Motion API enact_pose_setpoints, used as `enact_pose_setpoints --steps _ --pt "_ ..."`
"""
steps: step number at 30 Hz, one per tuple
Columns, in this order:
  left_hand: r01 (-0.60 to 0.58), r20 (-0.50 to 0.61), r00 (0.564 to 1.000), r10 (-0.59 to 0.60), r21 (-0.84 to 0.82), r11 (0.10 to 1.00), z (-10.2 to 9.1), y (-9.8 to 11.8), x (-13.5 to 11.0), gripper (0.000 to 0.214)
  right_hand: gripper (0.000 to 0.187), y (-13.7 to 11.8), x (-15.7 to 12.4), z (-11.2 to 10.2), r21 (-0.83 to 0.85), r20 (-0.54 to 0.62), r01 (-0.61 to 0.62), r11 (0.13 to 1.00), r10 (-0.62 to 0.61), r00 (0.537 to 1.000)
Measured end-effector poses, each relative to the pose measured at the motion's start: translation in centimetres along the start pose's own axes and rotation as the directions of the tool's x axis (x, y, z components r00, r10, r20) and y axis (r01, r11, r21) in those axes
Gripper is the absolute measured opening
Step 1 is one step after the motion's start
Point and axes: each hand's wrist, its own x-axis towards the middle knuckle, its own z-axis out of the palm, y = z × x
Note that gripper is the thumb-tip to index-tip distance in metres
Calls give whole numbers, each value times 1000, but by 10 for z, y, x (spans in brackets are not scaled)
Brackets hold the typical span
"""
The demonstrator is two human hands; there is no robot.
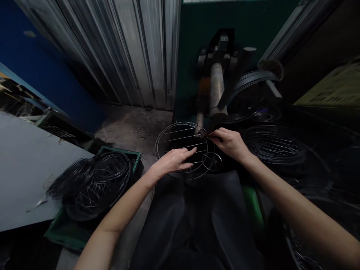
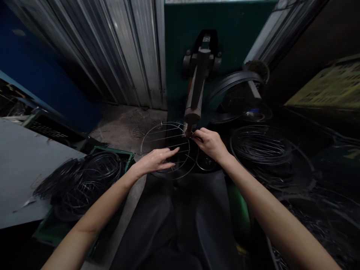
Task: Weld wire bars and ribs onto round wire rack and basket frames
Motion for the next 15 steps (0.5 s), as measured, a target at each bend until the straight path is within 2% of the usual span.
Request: enact_pose_setpoints --steps 15 --pt "-18 -39 999 17 -17 1000 6 -3 -2 57 14 -1 0 0 5 -9 9 1000 -9 1000"
